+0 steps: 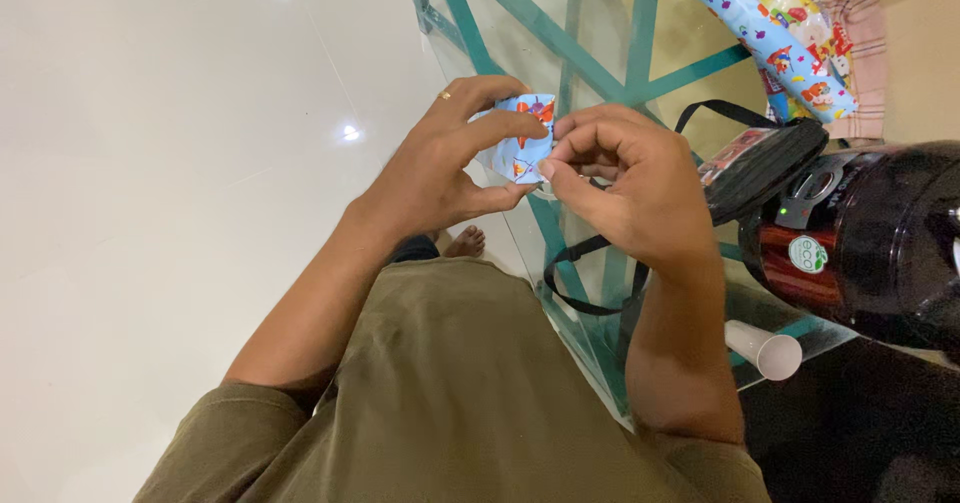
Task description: The person wraps a small rectangular item in patterned paper on a glass table. They fold the paper edges, apply clear tape to secure the folds, and use scissors to trim excess paper. The process is repeated for multiple sides of the package.
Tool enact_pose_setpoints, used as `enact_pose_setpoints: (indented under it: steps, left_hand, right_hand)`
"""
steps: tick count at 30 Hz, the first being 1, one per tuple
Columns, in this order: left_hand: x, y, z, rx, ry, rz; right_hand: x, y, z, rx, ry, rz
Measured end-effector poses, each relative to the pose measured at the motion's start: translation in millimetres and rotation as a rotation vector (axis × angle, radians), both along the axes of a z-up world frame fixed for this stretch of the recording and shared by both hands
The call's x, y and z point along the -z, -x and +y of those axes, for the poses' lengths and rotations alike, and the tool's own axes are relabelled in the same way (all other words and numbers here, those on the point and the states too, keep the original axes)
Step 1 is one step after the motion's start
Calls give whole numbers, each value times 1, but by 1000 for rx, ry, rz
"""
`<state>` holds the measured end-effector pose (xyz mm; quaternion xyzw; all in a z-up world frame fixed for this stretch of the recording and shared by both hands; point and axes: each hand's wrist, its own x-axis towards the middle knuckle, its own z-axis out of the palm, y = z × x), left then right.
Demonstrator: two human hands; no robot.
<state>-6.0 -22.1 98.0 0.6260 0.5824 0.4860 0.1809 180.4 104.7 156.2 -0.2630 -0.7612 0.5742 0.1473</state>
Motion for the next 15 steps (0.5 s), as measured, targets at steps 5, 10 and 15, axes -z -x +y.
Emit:
enact_pose_setpoints:
  steps: [5, 10, 15]
  left_hand:
    - [-1, 3, -1, -8, -28, 25]
    - [-3, 4, -1, -11, -14, 22]
    - [-3, 4, -2, -17, -23, 37]
  right_hand:
    - [-3, 6, -4, 13, -62, -30]
    - [-2, 9, -5, 25, -66, -40]
    - [0, 12, -9, 47, -107, -48]
